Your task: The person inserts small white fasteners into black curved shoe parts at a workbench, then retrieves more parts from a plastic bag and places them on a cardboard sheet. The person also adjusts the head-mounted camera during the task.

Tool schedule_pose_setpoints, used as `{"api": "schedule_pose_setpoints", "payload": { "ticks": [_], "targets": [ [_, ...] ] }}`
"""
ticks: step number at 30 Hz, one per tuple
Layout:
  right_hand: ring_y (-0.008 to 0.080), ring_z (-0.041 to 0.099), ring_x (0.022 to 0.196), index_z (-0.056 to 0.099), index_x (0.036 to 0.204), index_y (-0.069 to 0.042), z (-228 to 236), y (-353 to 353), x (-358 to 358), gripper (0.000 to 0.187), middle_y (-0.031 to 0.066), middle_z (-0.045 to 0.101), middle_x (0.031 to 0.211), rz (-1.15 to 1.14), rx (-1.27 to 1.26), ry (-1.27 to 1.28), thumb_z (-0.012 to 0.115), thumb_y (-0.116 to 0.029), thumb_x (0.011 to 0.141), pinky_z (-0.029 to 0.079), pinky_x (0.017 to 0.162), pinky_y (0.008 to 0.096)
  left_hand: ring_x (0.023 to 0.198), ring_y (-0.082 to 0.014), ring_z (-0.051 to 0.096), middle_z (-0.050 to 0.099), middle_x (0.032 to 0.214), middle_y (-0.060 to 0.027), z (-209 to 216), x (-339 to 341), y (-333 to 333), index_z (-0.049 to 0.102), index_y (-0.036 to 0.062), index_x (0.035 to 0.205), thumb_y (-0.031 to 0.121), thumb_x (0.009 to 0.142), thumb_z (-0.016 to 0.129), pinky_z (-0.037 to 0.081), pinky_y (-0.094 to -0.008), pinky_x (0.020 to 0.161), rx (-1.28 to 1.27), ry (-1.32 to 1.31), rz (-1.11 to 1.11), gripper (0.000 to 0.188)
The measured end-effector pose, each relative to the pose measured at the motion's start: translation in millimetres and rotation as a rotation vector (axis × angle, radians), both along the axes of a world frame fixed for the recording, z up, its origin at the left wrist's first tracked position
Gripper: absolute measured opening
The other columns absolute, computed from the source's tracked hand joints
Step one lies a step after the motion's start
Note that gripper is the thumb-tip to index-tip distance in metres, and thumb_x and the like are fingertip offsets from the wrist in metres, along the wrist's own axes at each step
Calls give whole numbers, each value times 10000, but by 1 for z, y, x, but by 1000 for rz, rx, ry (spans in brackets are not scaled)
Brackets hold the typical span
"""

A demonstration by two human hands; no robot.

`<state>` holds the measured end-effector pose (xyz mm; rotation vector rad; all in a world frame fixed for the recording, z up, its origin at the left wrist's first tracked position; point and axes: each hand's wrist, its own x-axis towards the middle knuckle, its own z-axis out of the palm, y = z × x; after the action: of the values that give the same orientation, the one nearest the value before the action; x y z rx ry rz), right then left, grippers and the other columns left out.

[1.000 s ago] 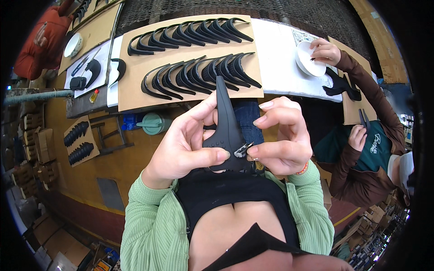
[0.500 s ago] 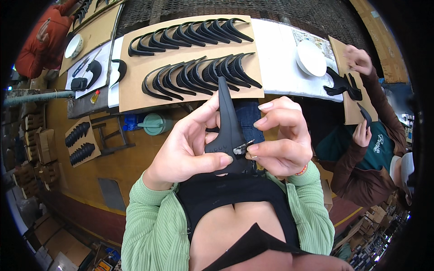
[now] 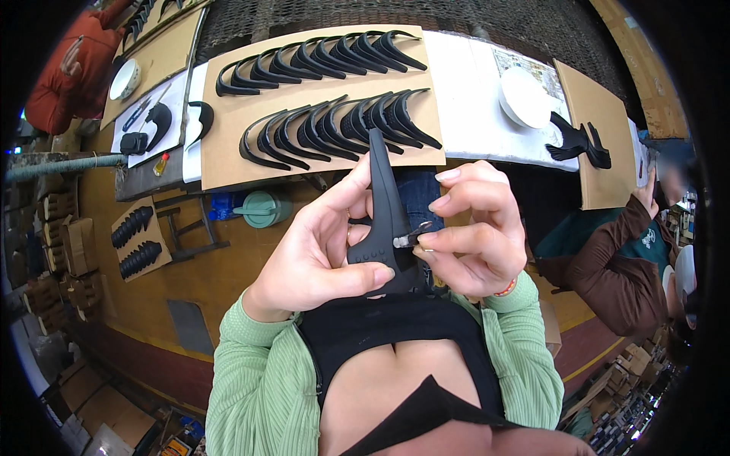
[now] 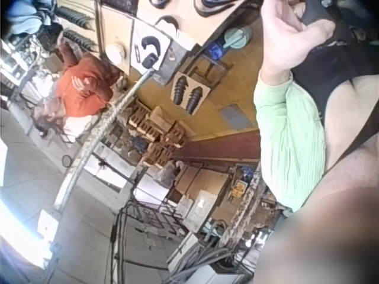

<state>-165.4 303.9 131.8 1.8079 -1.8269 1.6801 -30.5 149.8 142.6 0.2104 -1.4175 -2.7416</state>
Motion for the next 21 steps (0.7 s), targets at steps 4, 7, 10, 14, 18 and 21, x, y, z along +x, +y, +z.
{"api": "schedule_pose_setpoints", "payload": {
  "ticks": [4, 7, 10, 14, 18, 21],
  "targets": [
    [273, 564, 935, 646, 783, -88, 0, -1, -1, 247, 69, 587, 950, -11, -3, 8, 770, -41, 574, 419, 810, 384, 1198, -146, 432, 363, 1389, -106, 0, 0, 0, 127, -29, 1456, -88, 708, 660, 410, -273, 974, -9, 5, 5, 921],
    [281, 553, 935, 640, 782, -74, 1, -1, -1, 224, 86, 569, 942, -5, 14, 13, 753, -29, 594, 426, 815, 398, 1195, -143, 433, 357, 1390, -105, 0, 1, 0, 127, -26, 1457, -86, 708, 660, 413, -266, 967, 8, -8, -28, 922],
    [296, 529, 947, 636, 786, -57, 3, 0, -2, 181, 119, 537, 931, 7, 55, 26, 726, -16, 635, 439, 826, 427, 1196, -141, 434, 357, 1388, -103, 0, 1, -1, 128, -23, 1459, -83, 709, 661, 412, -262, 967, 10, -2, -31, 921],
    [281, 559, 919, 637, 779, -60, 3, -2, -1, 215, 94, 569, 931, -23, 24, 24, 743, -21, 596, 429, 818, 400, 1203, -140, 432, 357, 1388, -106, 2, 1, 0, 125, -23, 1459, -83, 712, 658, 411, -257, 965, 11, -2, -36, 920],
    [276, 574, 909, 637, 774, -57, 3, -4, -1, 225, 85, 585, 931, -35, 6, 20, 748, -24, 580, 423, 816, 387, 1196, -136, 441, 357, 1388, -109, 4, 2, 1, 117, -23, 1460, -80, 716, 656, 415, -251, 957, 34, -11, -35, 921],
    [279, 575, 908, 637, 770, -55, 4, -4, -1, 219, 87, 586, 928, -54, 15, 24, 748, -23, 583, 425, 813, 385, 1196, -135, 444, 357, 1393, -110, 4, 3, 0, 113, -21, 1461, -79, 719, 653, 417, -246, 952, 30, 2, -56, 919]
  ]
}}
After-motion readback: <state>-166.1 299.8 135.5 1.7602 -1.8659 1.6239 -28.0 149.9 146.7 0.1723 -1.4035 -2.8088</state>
